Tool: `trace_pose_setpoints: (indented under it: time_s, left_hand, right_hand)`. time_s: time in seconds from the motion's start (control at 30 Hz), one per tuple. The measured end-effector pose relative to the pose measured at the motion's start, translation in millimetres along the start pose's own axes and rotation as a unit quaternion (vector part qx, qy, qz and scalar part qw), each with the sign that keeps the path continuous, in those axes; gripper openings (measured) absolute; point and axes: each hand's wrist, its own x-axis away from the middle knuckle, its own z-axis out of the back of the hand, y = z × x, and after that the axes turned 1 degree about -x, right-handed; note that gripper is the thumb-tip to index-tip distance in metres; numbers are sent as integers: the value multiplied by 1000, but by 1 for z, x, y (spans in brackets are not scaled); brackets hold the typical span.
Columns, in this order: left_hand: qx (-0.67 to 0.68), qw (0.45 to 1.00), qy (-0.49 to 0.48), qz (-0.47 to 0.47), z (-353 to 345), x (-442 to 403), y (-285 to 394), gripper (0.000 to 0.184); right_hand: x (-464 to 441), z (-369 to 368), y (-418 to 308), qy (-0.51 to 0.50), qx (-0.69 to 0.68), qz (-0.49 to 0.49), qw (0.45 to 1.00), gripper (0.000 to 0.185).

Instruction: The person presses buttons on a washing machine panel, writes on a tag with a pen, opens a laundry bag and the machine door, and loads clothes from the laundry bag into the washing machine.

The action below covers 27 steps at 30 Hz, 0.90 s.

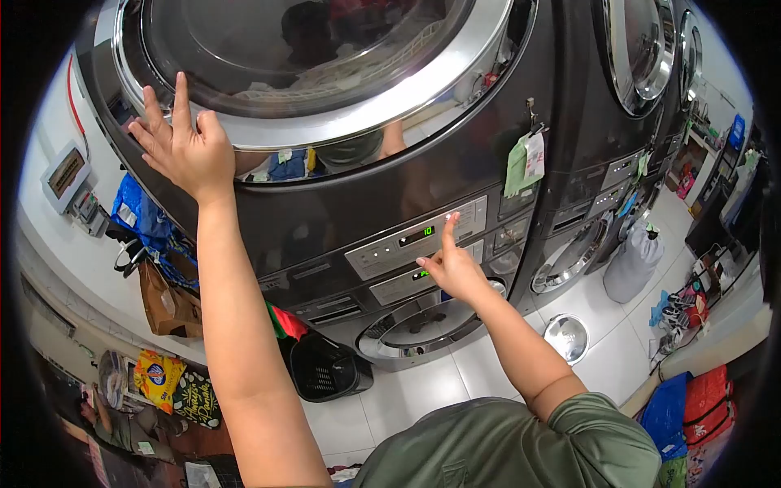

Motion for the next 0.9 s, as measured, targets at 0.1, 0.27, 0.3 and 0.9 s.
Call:
trace_pose_setpoints:
  time_s: [0.1, 0.27, 0.3, 0.9]
  left_hand:
    - [1, 1000, 2, -2, -1, 0, 1, 54]
    - [-2, 1000, 7, -8, 0, 0, -1, 53]
    - [-2, 1000, 7, -7, 0, 0, -1, 53]
    - [-4, 1000, 2, -7, 1, 1, 0, 54]
  right_hand:
    - [-3, -2, 5, 1, 14, 12, 1000, 105]
    - [4, 5, -1, -1, -18, -9, 1000, 107]
    - [6, 6, -3, -5, -33, -17, 999, 107]
    - [32, -22, 52, 2, -69, -38, 997, 105]
